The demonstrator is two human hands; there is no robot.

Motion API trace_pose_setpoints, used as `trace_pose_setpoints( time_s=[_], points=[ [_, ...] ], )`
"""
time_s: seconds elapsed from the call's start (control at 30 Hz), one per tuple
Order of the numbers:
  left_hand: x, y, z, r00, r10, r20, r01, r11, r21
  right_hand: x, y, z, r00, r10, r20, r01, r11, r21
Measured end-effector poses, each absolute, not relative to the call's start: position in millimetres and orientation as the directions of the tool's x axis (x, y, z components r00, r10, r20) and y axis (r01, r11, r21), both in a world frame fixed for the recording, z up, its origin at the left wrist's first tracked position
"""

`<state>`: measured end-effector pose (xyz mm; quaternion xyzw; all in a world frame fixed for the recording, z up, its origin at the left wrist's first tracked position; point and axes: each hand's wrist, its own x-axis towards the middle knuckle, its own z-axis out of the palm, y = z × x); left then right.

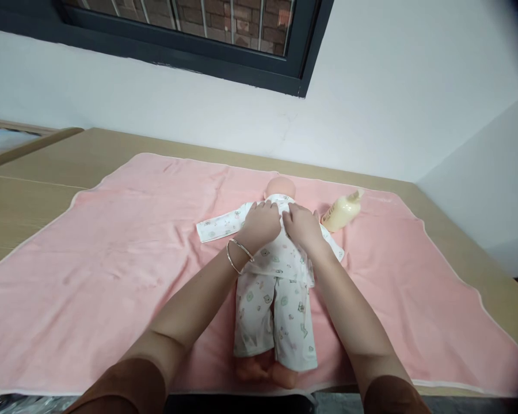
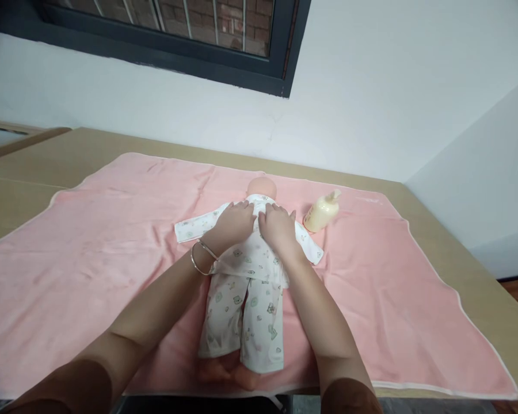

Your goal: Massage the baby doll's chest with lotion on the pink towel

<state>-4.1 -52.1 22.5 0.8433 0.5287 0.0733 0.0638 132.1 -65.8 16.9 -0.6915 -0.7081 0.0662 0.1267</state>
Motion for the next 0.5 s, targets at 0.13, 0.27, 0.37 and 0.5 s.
trace_pose_setpoints(
  time_s=[0.13, 0.27, 0.37, 0.5],
  points=[
    [-7, -70, 37, 0.513, 0.858, -0.01, 0.849, -0.506, 0.152, 113, -91, 28, -0.098, 0.994, 0.056, 0.988, 0.104, -0.111],
    [-12, -59, 33, 0.451, 0.892, -0.032, 0.87, -0.432, 0.237, 120, -81, 23, -0.058, 0.998, 0.029, 0.983, 0.062, -0.17],
    [-18, -37, 21, 0.396, 0.918, -0.009, 0.858, -0.366, 0.36, 140, -57, 10, 0.04, 0.999, 0.013, 0.954, -0.034, -0.297],
    [-20, -24, 13, 0.396, 0.918, -0.009, 0.808, -0.344, 0.479, 152, -43, -1, 0.084, 0.996, 0.0, 0.922, -0.078, -0.38]
  ],
)
